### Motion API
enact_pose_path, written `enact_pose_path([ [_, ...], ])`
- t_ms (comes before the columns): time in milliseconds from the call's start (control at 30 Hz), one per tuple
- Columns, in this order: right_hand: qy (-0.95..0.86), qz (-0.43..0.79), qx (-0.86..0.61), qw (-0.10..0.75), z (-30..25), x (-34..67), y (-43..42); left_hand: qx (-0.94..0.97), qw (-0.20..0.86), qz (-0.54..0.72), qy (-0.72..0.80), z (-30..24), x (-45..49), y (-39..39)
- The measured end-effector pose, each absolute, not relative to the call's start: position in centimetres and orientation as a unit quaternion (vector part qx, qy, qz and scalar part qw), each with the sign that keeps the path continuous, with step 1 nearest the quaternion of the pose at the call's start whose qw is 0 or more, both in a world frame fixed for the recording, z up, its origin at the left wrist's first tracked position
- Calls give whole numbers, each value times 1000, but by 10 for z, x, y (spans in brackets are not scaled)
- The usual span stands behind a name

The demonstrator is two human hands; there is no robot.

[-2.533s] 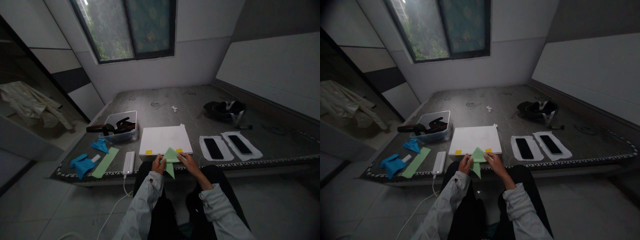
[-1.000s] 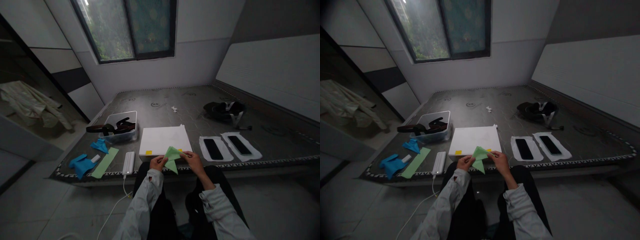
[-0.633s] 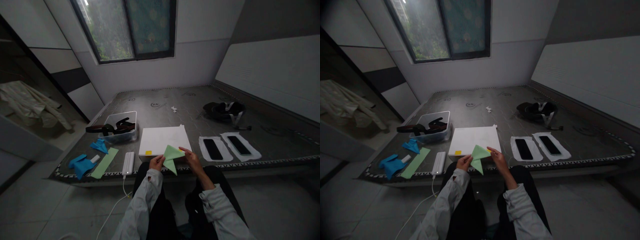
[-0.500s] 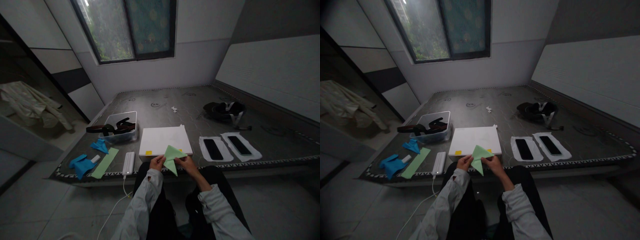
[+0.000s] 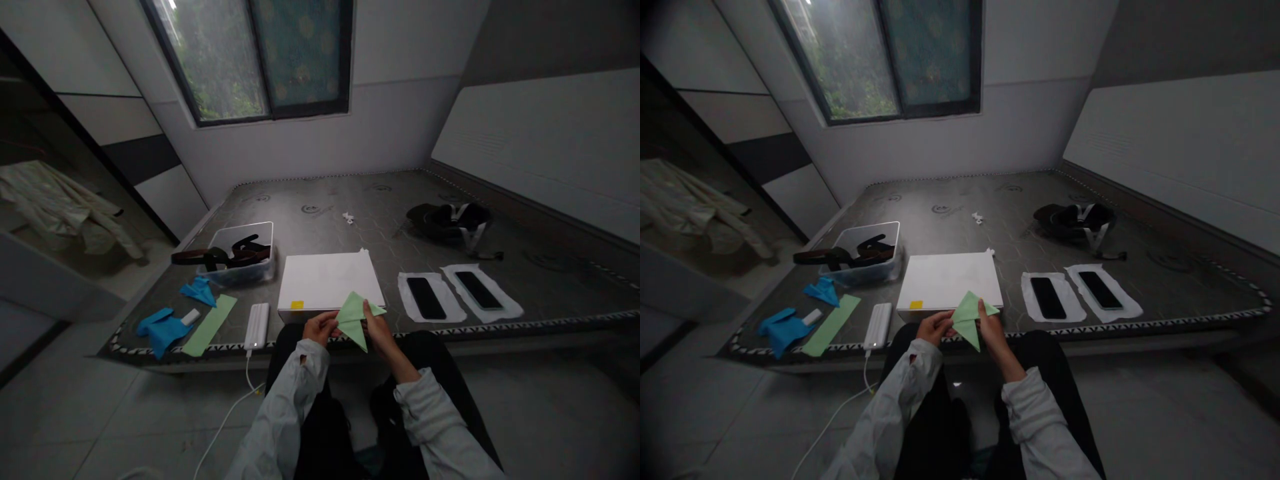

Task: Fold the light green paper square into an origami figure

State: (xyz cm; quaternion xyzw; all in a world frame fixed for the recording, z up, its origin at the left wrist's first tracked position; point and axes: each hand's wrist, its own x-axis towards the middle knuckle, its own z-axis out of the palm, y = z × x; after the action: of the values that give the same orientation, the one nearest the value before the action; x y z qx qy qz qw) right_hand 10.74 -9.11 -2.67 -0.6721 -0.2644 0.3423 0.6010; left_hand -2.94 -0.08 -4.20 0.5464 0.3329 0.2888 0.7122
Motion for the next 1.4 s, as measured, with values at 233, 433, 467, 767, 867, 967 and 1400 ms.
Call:
enact_pose_path([
  [233, -154, 411, -627, 643, -18, 106, -92, 690, 611, 308, 234, -33, -34, -7],
  [433, -185, 421, -650, 605, -15, 95, -94, 772, 490, 337, 226, -28, -36, -4],
  [467, -186, 419, -651, 605, -16, 93, -94, 760, 492, 346, 246, -28, -35, -3],
  [767, -167, 455, -628, 609, -4, 82, -91, 661, 516, 334, 430, -34, -31, 0],
  [867, -183, 441, -667, 572, 5, 82, -93, 656, 512, 347, 434, -36, -31, 0],
  [967, -225, 391, -723, 523, 9, 83, -96, 659, 509, 346, 433, -33, -32, 0],
  [1400, -226, 281, -724, 588, -4, 88, -93, 673, 592, 222, 384, -25, -33, -8],
])
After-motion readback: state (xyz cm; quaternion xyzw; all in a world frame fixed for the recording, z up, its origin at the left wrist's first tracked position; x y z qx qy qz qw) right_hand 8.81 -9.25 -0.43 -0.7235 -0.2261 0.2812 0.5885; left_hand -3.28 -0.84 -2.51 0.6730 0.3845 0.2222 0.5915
